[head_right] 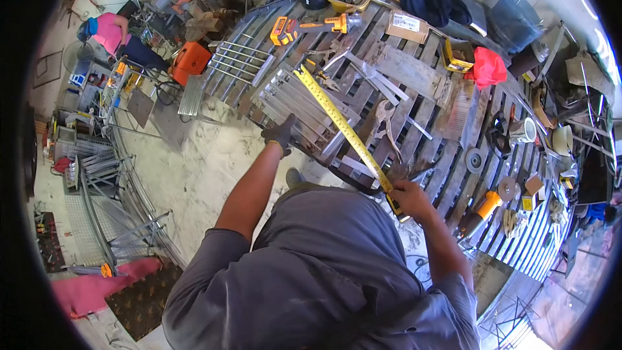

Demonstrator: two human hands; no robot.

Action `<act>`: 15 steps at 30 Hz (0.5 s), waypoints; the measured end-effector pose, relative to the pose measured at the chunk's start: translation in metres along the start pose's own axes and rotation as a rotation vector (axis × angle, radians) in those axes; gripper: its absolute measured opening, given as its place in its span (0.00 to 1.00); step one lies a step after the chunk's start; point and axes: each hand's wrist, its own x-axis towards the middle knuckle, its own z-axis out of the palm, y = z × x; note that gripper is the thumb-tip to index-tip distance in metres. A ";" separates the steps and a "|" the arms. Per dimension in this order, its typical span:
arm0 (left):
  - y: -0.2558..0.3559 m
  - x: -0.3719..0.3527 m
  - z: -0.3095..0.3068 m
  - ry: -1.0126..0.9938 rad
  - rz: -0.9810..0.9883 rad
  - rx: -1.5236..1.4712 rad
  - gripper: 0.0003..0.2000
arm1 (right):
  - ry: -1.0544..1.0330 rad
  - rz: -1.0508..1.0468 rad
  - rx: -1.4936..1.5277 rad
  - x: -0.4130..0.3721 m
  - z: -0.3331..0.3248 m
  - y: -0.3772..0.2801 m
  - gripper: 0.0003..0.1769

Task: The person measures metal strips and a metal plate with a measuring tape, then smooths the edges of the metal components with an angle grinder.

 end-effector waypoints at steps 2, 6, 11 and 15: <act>-0.008 -0.003 0.023 0.275 0.026 0.051 0.58 | 0.033 0.011 0.001 -0.012 0.003 0.000 0.17; 0.009 -0.007 0.010 0.088 0.114 -0.093 0.47 | 0.138 -0.060 0.019 -0.029 0.000 0.004 0.16; -0.009 0.016 -0.015 -0.116 0.107 -0.126 0.28 | 0.240 -0.051 0.104 -0.053 -0.015 0.011 0.17; -0.017 0.009 -0.037 -0.002 0.161 -0.034 0.21 | 0.294 -0.025 0.150 -0.051 -0.022 0.033 0.17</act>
